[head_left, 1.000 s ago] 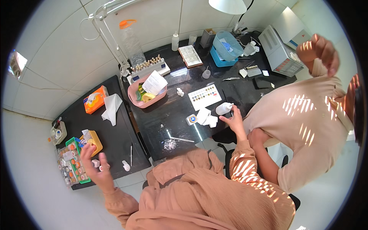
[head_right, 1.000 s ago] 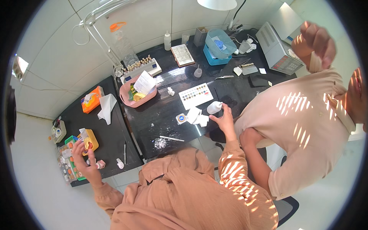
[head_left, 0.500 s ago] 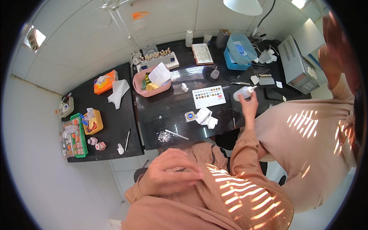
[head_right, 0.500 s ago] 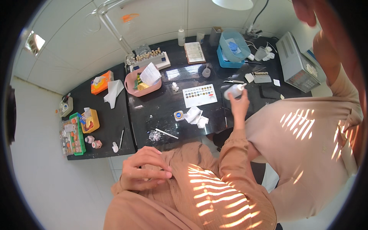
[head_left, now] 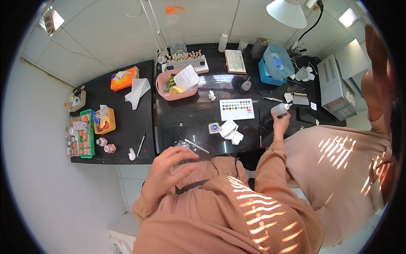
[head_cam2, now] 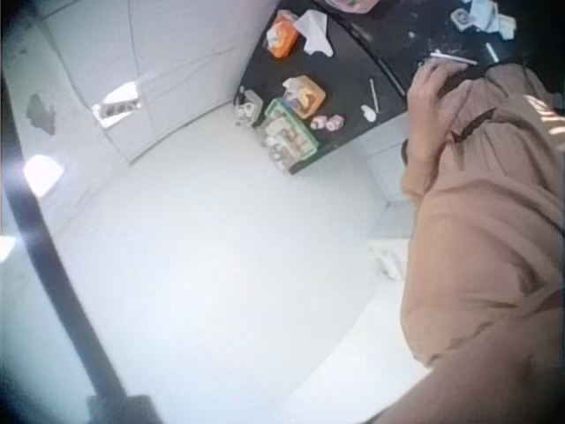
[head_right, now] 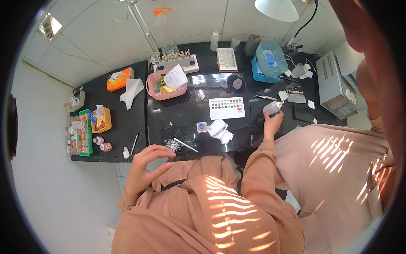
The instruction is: The person uses a metal spatula to apply a white powder to small tooth-shaped objects held in a metal holder. They wipe the objects with a tissue and place them into a tray. The person then handles a yellow dental mold and organizes various dental materials on the table.
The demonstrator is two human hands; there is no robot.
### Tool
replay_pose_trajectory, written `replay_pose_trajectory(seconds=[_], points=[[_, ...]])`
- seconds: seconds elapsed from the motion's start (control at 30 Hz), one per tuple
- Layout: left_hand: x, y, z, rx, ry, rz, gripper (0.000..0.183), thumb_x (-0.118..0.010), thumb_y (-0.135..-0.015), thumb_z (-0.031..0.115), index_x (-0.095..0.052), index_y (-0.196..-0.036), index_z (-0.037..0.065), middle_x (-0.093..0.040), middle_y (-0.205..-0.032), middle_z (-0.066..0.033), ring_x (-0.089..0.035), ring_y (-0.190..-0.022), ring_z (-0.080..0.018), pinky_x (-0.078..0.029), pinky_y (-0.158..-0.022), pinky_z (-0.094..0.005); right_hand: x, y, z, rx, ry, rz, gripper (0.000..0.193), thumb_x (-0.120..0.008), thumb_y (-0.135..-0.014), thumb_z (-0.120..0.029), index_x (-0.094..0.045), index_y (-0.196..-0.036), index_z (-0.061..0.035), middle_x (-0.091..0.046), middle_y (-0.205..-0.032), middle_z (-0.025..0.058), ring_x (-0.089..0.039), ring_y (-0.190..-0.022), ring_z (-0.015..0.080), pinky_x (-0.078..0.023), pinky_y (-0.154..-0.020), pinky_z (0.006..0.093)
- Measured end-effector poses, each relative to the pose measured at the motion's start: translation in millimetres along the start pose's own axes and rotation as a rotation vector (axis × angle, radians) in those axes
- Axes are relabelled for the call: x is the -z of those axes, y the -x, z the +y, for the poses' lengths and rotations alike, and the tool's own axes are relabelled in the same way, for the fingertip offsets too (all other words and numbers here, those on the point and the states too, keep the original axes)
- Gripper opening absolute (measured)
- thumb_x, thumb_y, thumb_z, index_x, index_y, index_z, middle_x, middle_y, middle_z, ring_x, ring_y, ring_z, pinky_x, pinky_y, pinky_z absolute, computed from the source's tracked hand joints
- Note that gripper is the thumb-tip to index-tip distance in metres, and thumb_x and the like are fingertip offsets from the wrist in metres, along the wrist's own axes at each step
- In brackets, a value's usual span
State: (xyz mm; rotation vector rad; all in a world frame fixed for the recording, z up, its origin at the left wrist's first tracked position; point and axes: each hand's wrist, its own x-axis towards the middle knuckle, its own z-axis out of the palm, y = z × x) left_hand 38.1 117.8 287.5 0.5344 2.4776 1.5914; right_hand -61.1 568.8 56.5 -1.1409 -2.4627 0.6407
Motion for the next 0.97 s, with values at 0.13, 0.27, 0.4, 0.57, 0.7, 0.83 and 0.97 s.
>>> replay_pose_trajectory(seconds=[0.13,0.27,0.4,0.57,0.7,0.83,0.97], points=[[-16,-5,-50,0.202,-0.282,-0.201,0.037,-0.074,-0.080,0.018,-0.063,-0.114,0.006,-0.061,-0.109,-0.0102,-0.061,-0.102,-0.0310,-0.050,-0.086,-0.0374,44,0,-22,-0.110,0.348,-0.386,0.049,-0.078,-0.076,-0.040,-0.062,-0.105,-0.0032,-0.068,-0.107,0.0190,-0.065,-0.104,0.0358,-0.050,-0.087,0.0470],[-60,-40,-98,0.124,-0.360,0.030,0.051,-0.077,-0.075,0.018,-0.058,-0.121,0.007,-0.058,-0.116,-0.0101,-0.058,-0.107,-0.0317,-0.049,-0.089,-0.0392,75,21,-79,0.222,0.241,-0.489,0.045,-0.079,-0.076,-0.041,-0.065,-0.079,0.0012,-0.066,-0.070,0.0135,-0.067,-0.069,0.0264,-0.051,-0.065,0.0367],[-99,-78,-125,0.039,-0.427,0.055,0.058,-0.080,-0.071,0.018,-0.057,-0.123,0.008,-0.058,-0.120,-0.0083,-0.057,-0.109,-0.0303,-0.049,-0.091,-0.0400,75,46,-119,0.324,0.083,-0.664,0.041,-0.074,-0.078,-0.045,-0.069,-0.079,-0.0037,-0.070,-0.078,0.0170,-0.069,-0.082,0.0356,-0.053,-0.074,0.0430],[-119,-88,-142,0.038,-0.460,0.015,0.058,-0.081,-0.069,0.016,-0.058,-0.122,0.008,-0.059,-0.120,-0.0077,-0.057,-0.106,-0.0302,-0.049,-0.090,-0.0408,61,70,-118,0.454,0.092,-0.788,0.039,-0.072,-0.081,-0.042,-0.069,-0.079,-0.0025,-0.070,-0.074,0.0145,-0.070,-0.073,0.0312,-0.053,-0.070,0.0400],[-125,-88,-156,0.021,-0.491,0.021,0.055,-0.080,-0.069,0.014,-0.059,-0.119,0.009,-0.062,-0.114,-0.0073,-0.058,-0.104,-0.0296,-0.048,-0.086,-0.0413,45,61,-107,0.314,0.270,-1.138,0.032,-0.069,-0.086,-0.031,-0.070,-0.081,0.0000,-0.072,-0.074,0.0098,-0.069,-0.064,0.0168,-0.053,-0.063,0.0315],[-130,-88,-162,0.024,-0.492,0.041,0.048,-0.077,-0.069,0.011,-0.060,-0.114,0.009,-0.064,-0.108,-0.0073,-0.059,-0.101,-0.0288,-0.047,-0.082,-0.0417,12,56,-85,0.169,0.435,-1.486,0.028,-0.068,-0.089,-0.030,-0.071,-0.090,-0.0027,-0.074,-0.078,0.0055,-0.068,-0.068,0.0138,-0.049,-0.058,0.0268],[-130,-90,-158,0.066,-0.536,0.007,0.051,-0.079,-0.069,0.013,-0.060,-0.117,0.011,-0.064,-0.115,-0.0080,-0.059,-0.103,-0.0294,-0.048,-0.085,-0.0407,-16,66,-60,0.124,0.526,-1.528,0.030,-0.069,-0.089,-0.034,-0.072,-0.098,-0.0046,-0.075,-0.085,0.0065,-0.070,-0.073,0.0139,-0.049,-0.060,0.0268]])
